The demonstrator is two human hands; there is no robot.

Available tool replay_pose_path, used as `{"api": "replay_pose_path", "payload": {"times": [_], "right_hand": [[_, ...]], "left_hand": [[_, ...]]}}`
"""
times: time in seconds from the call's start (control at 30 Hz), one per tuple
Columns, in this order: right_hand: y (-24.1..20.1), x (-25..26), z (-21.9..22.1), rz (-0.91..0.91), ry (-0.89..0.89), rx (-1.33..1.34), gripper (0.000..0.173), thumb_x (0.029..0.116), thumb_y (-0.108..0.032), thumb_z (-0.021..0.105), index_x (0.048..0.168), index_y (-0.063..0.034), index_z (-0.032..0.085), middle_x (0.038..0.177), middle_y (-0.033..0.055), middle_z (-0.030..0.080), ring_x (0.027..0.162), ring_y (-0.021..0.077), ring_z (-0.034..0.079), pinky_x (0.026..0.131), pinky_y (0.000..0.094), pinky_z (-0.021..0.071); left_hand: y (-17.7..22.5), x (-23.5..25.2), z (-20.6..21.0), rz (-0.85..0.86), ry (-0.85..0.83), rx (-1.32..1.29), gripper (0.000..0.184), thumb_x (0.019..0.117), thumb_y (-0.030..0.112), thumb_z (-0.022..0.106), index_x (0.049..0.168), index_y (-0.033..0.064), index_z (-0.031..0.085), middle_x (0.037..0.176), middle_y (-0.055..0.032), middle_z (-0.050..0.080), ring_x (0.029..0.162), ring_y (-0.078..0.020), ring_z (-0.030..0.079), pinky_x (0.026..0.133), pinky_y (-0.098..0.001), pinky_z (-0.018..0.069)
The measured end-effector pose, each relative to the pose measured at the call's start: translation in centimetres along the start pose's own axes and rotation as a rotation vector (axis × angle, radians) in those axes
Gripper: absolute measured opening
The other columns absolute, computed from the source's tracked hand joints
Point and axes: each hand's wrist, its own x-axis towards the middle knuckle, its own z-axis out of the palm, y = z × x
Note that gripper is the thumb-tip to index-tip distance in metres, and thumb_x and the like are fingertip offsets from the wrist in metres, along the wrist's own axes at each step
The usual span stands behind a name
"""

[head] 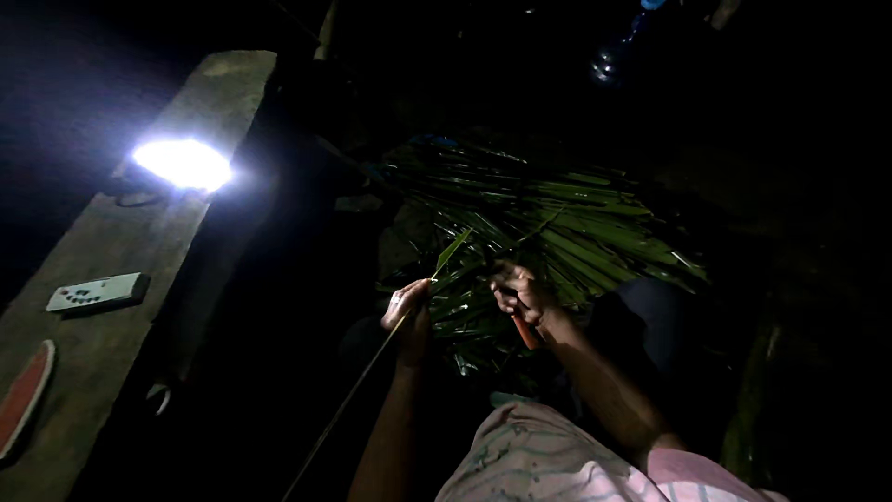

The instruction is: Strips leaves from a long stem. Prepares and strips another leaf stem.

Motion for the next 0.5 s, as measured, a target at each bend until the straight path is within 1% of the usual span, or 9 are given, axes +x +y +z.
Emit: {"api": "replay_pose_path", "payload": {"times": [0.07,0.1,0.13,0.17,0.23,0.33,0.43,0.5], "right_hand": [[-0.3,-1.2,1.7,0.007,-0.220,-0.033,0.040,0.1020,-0.006,0.048,0.142,-0.0078,0.048,0.079,0.0008,0.059,0.048,0.0035,0.045,0.041,0.0176,0.0381],[-0.3,-1.4,2.2,0.016,-0.315,-0.037,0.046,0.1007,-0.007,0.047,0.146,-0.0094,0.046,0.078,-0.0008,0.058,0.048,0.0029,0.044,0.041,0.0170,0.0371],[-0.3,-1.6,2.7,0.031,-0.385,-0.017,0.049,0.0996,-0.006,0.047,0.148,-0.0105,0.043,0.078,-0.0013,0.058,0.048,0.0026,0.045,0.040,0.0167,0.0371],[-0.4,-1.8,3.1,0.054,-0.417,0.004,0.049,0.1006,-0.006,0.047,0.149,-0.0121,0.042,0.079,-0.0011,0.059,0.048,0.0026,0.045,0.040,0.0164,0.0371],[-0.6,-2.2,3.6,0.093,-0.417,0.031,0.049,0.1018,-0.008,0.048,0.150,-0.0151,0.041,0.081,-0.0003,0.060,0.048,0.0023,0.045,0.039,0.0159,0.0363],[-0.5,-2.3,3.8,0.109,-0.398,0.065,0.048,0.1023,-0.007,0.046,0.150,-0.0152,0.039,0.077,0.0005,0.058,0.047,0.0036,0.045,0.039,0.0169,0.0363],[-0.5,-2.3,3.8,0.110,-0.395,0.092,0.050,0.1005,-0.006,0.044,0.149,-0.0158,0.040,0.077,-0.0002,0.057,0.047,0.0033,0.043,0.039,0.0169,0.0346],[-0.3,-2.1,3.5,0.112,-0.391,0.128,0.044,0.1007,-0.006,0.045,0.143,-0.0161,0.044,0.078,-0.0011,0.058,0.046,0.0025,0.043,0.039,0.0161,0.0359]], "left_hand": [[-0.2,0.1,0.2,0.174,-0.053,0.116,0.015,0.0967,0.007,0.064,0.100,0.0011,0.078,0.101,-0.0119,0.077,0.100,-0.0201,0.073,0.098,-0.0377,0.0568],[-0.1,0.1,0.6,0.232,-0.046,0.161,0.014,0.0966,0.008,0.066,0.097,0.0041,0.079,0.099,-0.0107,0.078,0.097,-0.0200,0.074,0.098,-0.0382,0.0561],[0.0,0.2,0.9,0.279,-0.050,0.176,0.013,0.0968,0.007,0.066,0.095,0.0069,0.080,0.097,-0.0096,0.078,0.095,-0.0198,0.074,0.100,-0.0392,0.0547],[0.0,0.2,1.1,0.323,-0.067,0.184,0.014,0.0976,0.007,0.065,0.096,0.0092,0.080,0.097,-0.0088,0.078,0.094,-0.0196,0.073,0.101,-0.0403,0.0531],[-0.1,0.2,1.2,0.380,-0.098,0.187,0.015,0.0980,0.007,0.064,0.097,0.0102,0.079,0.097,-0.0081,0.077,0.094,-0.0195,0.072,0.103,-0.0412,0.0520],[0.2,0.0,1.2,0.368,-0.093,0.159,0.013,0.0973,0.006,0.066,0.098,0.0088,0.079,0.098,-0.0079,0.077,0.095,-0.0190,0.072,0.103,-0.0399,0.0523],[0.3,-0.2,1.6,0.372,-0.067,0.132,0.011,0.0960,0.005,0.068,0.096,0.0074,0.079,0.095,-0.0084,0.077,0.093,-0.0193,0.073,0.101,-0.0397,0.0535],[0.3,-0.3,1.8,0.369,-0.068,0.112,0.010,0.0953,0.005,0.069,0.096,0.0065,0.079,0.095,-0.0090,0.078,0.094,-0.0202,0.074,0.101,-0.0403,0.0542]]}}
